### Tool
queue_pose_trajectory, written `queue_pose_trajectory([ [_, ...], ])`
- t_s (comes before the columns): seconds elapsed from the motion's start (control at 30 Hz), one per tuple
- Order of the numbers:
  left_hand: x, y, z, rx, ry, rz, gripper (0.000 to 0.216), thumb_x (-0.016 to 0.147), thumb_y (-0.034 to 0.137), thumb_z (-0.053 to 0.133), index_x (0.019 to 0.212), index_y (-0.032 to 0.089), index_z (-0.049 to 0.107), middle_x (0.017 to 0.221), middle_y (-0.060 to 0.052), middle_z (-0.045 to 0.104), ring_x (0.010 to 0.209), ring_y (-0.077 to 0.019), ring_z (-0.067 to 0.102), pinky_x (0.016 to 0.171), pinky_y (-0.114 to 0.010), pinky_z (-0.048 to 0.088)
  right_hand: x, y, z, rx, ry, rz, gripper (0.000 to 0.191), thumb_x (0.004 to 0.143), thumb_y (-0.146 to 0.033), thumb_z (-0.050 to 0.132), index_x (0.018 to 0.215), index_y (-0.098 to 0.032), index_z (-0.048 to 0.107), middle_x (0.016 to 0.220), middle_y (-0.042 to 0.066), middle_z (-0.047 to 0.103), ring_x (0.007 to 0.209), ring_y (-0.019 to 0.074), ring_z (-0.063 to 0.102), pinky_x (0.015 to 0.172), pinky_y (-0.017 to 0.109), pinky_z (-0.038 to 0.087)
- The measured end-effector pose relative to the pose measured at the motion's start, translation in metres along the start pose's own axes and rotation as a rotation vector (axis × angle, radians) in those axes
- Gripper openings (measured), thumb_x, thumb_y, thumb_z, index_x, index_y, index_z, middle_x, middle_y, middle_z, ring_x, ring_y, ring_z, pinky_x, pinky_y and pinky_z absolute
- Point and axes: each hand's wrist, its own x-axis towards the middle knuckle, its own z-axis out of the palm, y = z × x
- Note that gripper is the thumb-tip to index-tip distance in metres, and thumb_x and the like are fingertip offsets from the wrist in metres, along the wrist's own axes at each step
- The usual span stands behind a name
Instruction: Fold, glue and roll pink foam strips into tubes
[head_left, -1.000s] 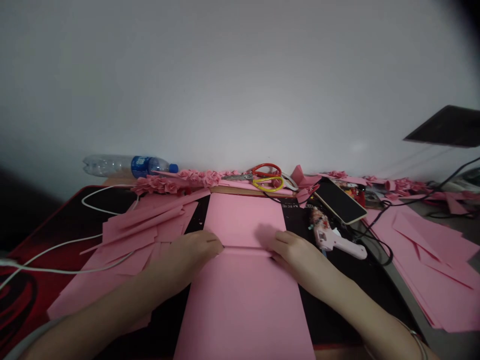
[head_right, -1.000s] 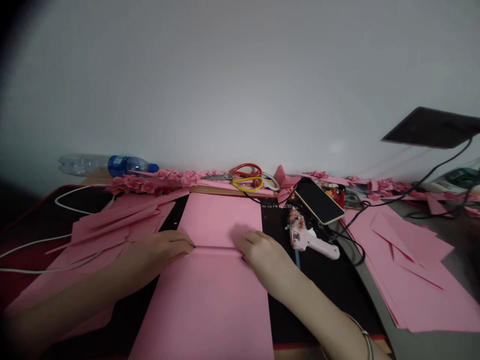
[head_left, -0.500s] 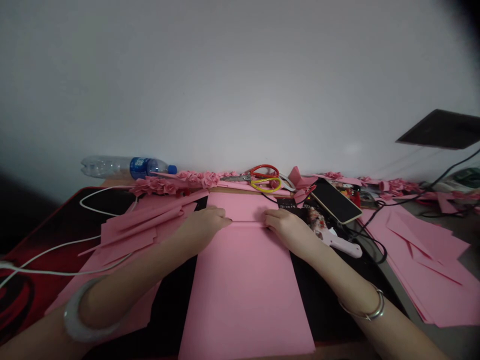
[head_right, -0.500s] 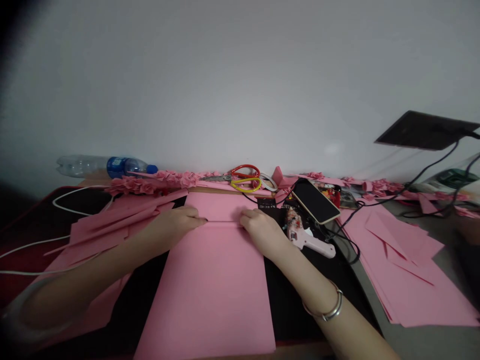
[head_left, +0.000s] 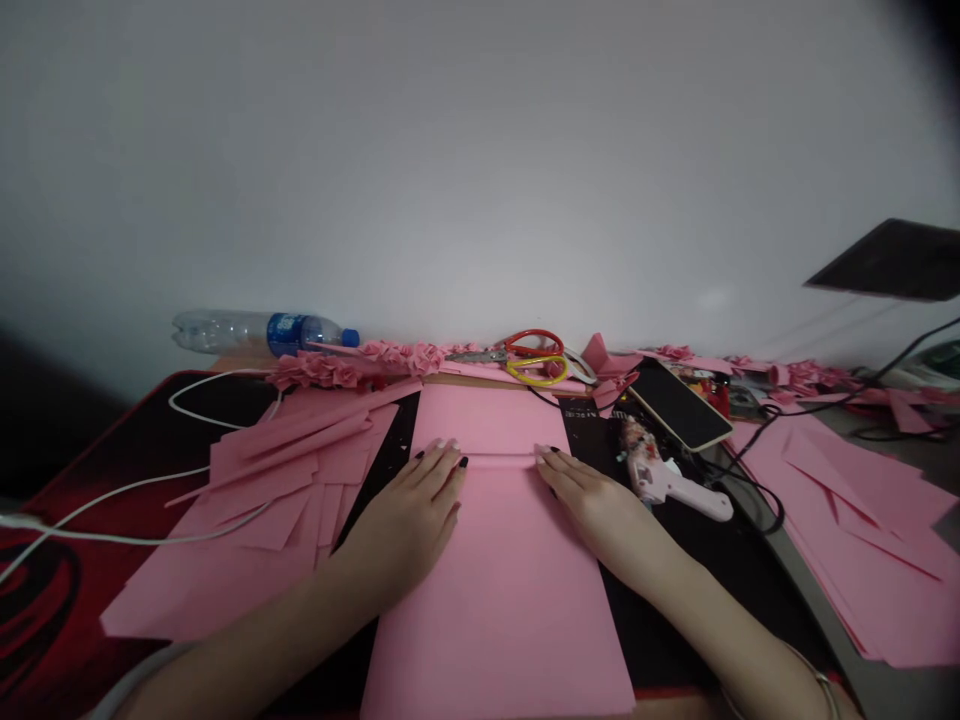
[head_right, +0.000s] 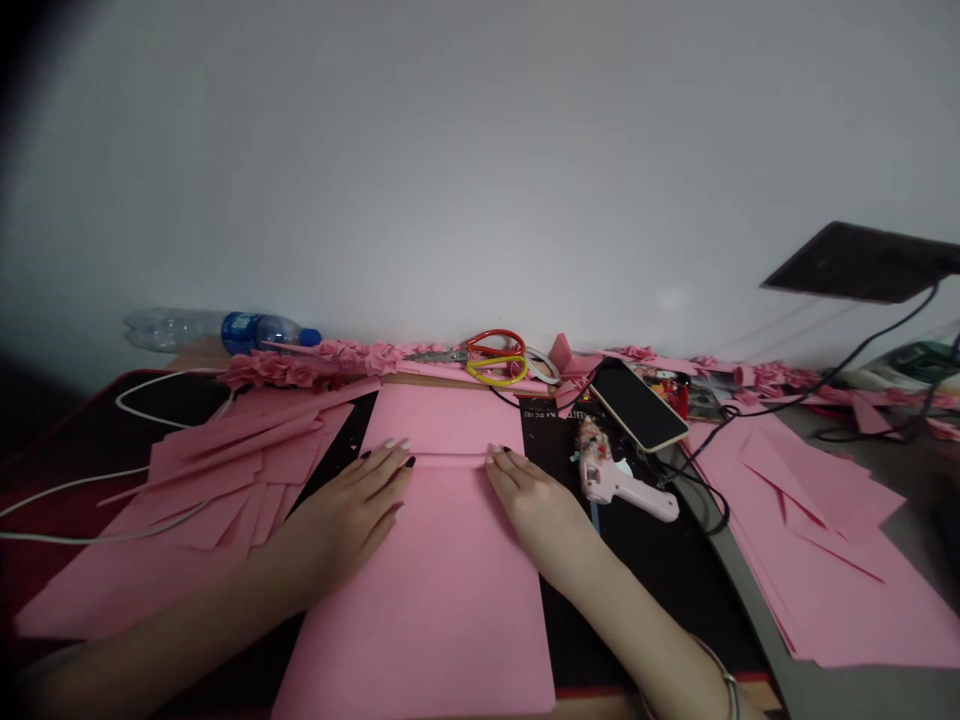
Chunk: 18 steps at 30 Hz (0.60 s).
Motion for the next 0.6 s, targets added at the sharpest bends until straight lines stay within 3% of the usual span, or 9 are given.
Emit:
queue_pose_trajectory([
  [0.2,-0.009,0.021,-0.002,0.030,0.081,-0.081,0.044,0.094,0.024,0.035,0.132,0.007,0.049,0.141,-0.017,0.046,0.133,-0.0291,0.039,0.105,-0.045,0.038,-0.006,-0.003,0.001,-0.021,0.034,-0.031,0.043,0.082,0.002,0.042,0.121,-0.001,0.059,0.124,0.019,0.061,0.114,0.0242,0.060,0.096,0.038,0.052],
  [0.43,-0.009,0.022,-0.007,0.047,0.048,-0.092,0.043,0.095,0.024,0.034,0.132,0.011,0.051,0.140,-0.015,0.048,0.130,-0.0291,0.044,0.103,-0.051,0.036,0.002,-0.004,-0.011,0.040,0.087,-0.004,0.042,0.078,0.007,0.041,0.110,-0.006,0.065,0.106,0.014,0.071,0.097,0.0220,0.068,0.092,0.038,0.054],
  [0.6,-0.005,0.012,-0.009,0.064,-0.022,-0.023,0.043,0.091,0.008,0.033,0.128,0.010,0.054,0.135,-0.014,0.054,0.125,-0.0270,0.050,0.103,-0.046,0.037,0.008,-0.001,-0.013,0.141,0.029,0.076,0.032,0.082,0.003,0.047,0.101,-0.012,0.068,0.097,0.010,0.071,0.089,0.0198,0.065,0.081,0.032,0.055],
])
